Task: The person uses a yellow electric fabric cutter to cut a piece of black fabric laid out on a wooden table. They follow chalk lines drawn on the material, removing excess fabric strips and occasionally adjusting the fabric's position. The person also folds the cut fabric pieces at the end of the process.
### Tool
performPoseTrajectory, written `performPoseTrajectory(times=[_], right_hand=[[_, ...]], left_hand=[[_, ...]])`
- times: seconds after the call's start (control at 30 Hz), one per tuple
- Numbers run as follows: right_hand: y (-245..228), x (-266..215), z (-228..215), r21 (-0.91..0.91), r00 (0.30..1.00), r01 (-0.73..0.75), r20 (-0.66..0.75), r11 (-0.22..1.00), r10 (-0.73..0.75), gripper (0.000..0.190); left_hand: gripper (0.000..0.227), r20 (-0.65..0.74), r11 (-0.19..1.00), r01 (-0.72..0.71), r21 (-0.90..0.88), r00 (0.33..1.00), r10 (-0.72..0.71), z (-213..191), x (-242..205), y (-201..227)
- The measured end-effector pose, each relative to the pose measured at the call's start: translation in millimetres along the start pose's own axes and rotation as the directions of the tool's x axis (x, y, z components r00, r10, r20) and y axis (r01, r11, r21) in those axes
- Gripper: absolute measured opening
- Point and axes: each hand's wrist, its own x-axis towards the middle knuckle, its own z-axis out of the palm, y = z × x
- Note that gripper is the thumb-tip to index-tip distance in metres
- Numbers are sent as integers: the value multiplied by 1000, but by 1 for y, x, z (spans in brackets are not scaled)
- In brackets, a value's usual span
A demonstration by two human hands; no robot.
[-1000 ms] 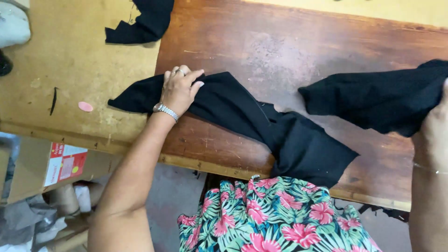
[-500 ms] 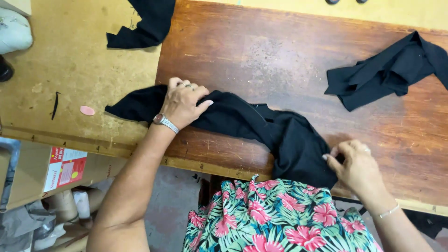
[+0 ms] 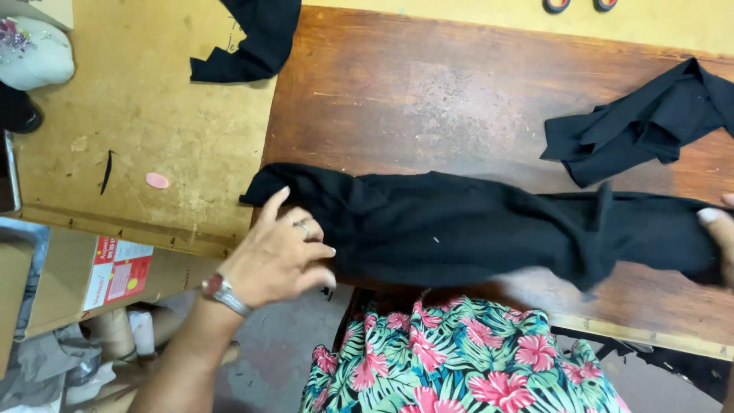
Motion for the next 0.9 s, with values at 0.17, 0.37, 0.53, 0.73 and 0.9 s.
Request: performPoseTrajectory(times=[0.17,0.37,0.53,0.73,0.9], right_hand=[[-134,-22,23,-293,891,445,45,846,-452,42],[-240,-9,84,-404,880,468,298,786,-370,57],[-201,20,116,-633,805,553,237,542,-544,64],[-226,20,99,-462,825,549,168,697,-539,48],[-245,-48,81,-420,932,202,361,885,-42,39]], left_hand=[[54,-31,953,301,-35,953,-302,48,1,-1],[79,-68,814,568,122,823,-564,87,24,2],[74,-8,828,558,55,830,-558,108,53,-56],[32,-390,899,434,54,838,-381,95,75,-73],[39,-508,956,280,91,838,-197,91,66,2]])
